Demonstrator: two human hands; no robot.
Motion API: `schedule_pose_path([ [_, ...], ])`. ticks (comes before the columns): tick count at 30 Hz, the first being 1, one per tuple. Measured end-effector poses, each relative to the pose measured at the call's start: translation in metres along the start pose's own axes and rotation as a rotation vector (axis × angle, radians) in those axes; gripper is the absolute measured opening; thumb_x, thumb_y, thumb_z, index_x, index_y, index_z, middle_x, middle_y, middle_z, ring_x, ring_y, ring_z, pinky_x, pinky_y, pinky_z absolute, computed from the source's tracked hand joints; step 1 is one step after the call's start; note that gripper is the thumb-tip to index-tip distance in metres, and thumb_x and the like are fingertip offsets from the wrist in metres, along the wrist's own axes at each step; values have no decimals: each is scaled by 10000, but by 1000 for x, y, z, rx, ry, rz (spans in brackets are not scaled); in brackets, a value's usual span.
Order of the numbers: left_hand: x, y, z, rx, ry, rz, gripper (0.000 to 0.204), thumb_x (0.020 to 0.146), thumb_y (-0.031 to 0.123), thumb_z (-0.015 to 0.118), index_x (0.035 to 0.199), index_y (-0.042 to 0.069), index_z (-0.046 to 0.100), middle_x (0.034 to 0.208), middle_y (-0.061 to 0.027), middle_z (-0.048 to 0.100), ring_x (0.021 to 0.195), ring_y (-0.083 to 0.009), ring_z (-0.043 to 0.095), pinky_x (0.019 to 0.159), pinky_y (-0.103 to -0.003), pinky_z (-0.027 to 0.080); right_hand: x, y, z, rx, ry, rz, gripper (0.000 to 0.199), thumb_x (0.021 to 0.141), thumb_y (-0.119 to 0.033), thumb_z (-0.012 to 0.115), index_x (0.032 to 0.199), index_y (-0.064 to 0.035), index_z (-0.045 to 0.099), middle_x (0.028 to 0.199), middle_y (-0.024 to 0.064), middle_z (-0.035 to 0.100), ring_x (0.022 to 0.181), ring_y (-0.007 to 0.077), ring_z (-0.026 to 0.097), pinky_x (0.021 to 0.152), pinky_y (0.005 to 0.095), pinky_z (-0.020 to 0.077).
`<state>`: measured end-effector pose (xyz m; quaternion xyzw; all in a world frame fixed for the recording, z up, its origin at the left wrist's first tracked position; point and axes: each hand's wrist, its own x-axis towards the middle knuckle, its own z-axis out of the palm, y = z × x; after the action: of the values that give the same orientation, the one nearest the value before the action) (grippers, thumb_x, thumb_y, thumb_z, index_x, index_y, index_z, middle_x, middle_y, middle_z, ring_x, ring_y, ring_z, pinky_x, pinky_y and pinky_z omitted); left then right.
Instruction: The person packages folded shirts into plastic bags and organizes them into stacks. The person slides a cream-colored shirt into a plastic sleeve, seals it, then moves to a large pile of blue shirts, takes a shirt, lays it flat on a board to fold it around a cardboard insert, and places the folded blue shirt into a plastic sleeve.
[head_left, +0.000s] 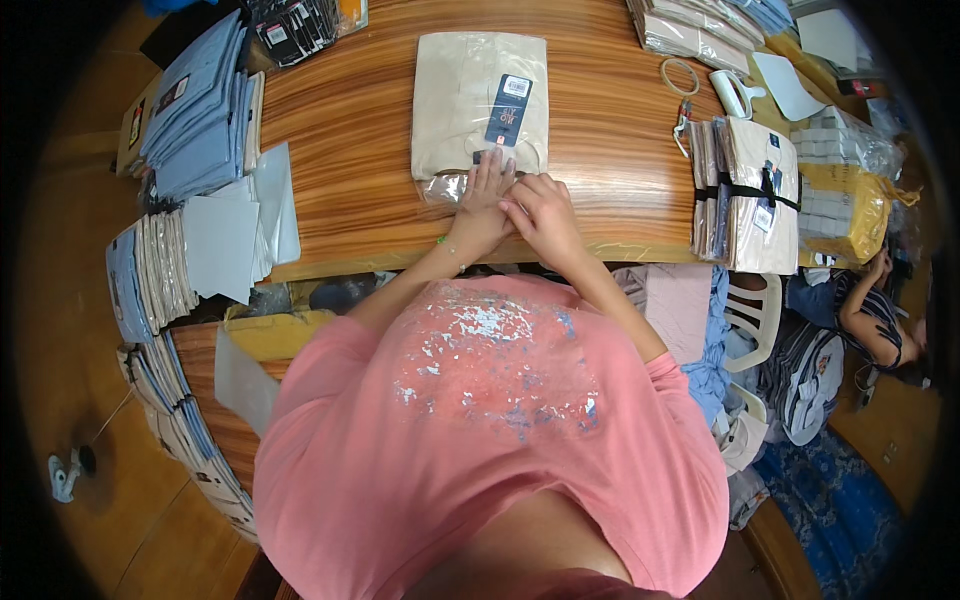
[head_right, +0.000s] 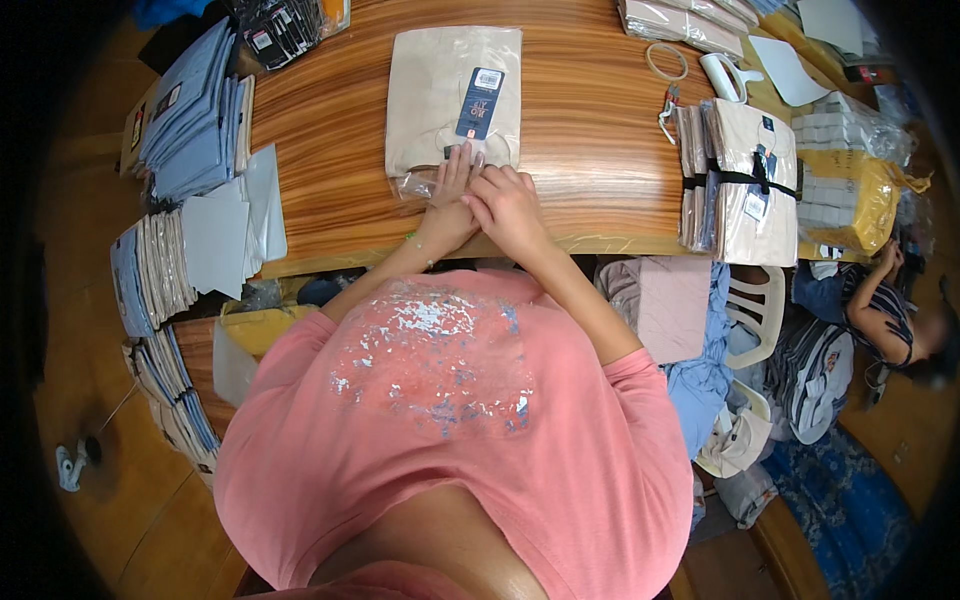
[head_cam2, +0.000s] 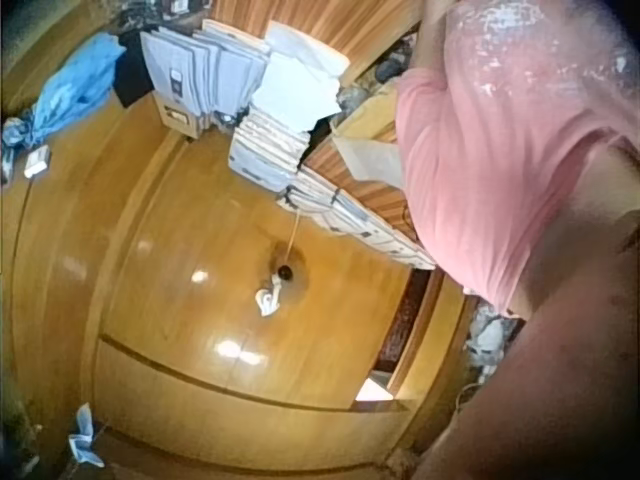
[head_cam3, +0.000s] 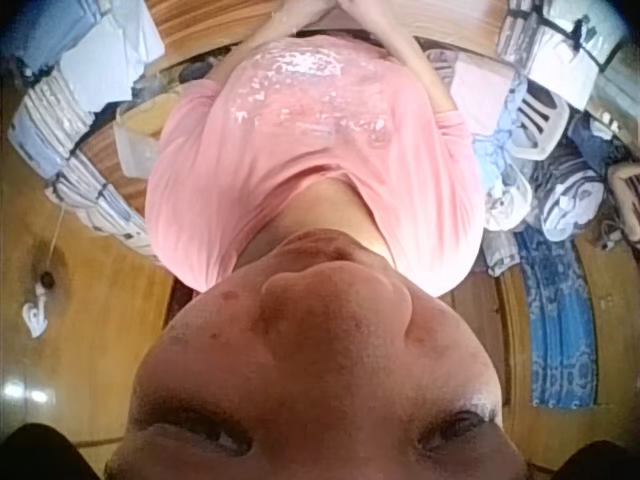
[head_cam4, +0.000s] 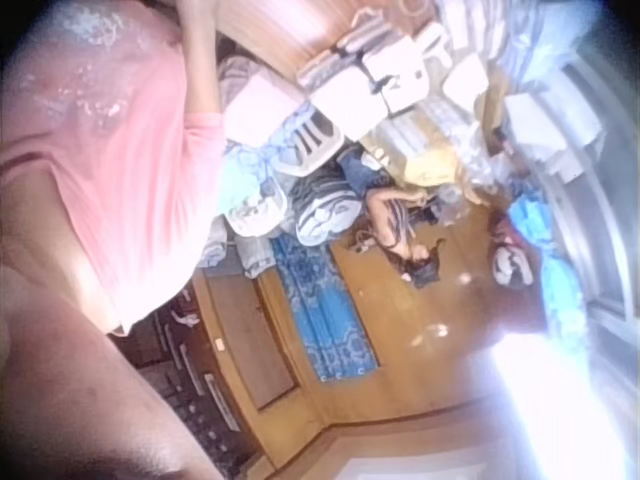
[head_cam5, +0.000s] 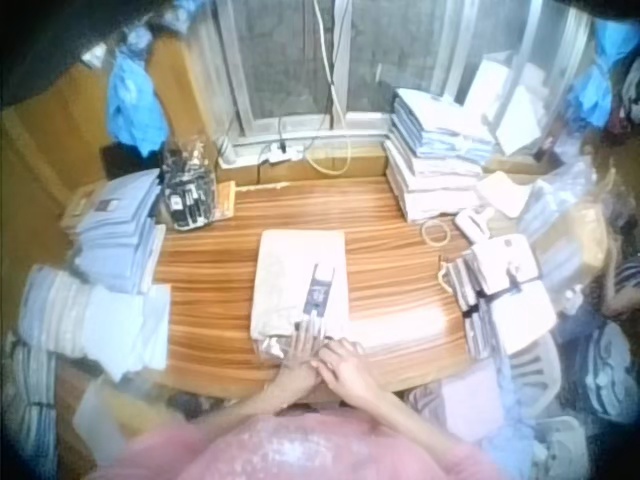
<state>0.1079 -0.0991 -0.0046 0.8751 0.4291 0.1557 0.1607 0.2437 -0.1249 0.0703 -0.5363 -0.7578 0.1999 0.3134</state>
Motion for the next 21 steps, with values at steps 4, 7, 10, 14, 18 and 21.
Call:
schedule_pose_path([
  [4,6,-9,12,151,66,20,654,829,287,419,1358,-37,212,1435,-226,136,1340,-355,115,1061,-489,123,2,0,2,11,-39,-11,103,779,-173,589,792,-73,570,821,60,529,828,251,489,722,365,358],
  [7,28,-13,17,237,66,-2,631,840,293,390,1353,-36,226,1440,-213,139,1341,-348,120,1058,-490,123,4,0,1,10,-64,-22,105,778,-176,591,796,-75,573,839,61,533,835,256,488,734,371,358],
  [10,50,-24,24,549,34,-68,624,848,313,369,1350,-32,235,1443,-206,137,1342,-343,120,1057,-488,130,3,-2,1,12,-58,-27,124,771,-190,601,830,-81,591,846,66,536,851,259,487,756,374,356],
  [14,19,-3,3,203,-14,-54,714,810,360,483,1354,-27,228,1436,-208,150,1333,-367,121,1044,-529,136,2,12,-4,-35,161,16,201,775,-198,621,928,-68,610,896,75,565,870,240,517,783,358,380],
  [18,-13,-7,0,131,-127,-42,818,752,405,603,1372,27,225,1425,-211,158,1320,-409,101,1028,-577,118,2,71,23,568,370,644,272,807,-162,609,1034,-16,572,974,94,582,815,179,569,692,297,463],
  [21,-27,-11,-6,126,-62,41,705,801,425,559,1333,27,324,1379,-229,253,1299,-401,160,1030,-552,151,13,92,24,950,5,994,326,819,-123,592,1104,12,511,978,93,579,740,147,583,582,250,485],
])
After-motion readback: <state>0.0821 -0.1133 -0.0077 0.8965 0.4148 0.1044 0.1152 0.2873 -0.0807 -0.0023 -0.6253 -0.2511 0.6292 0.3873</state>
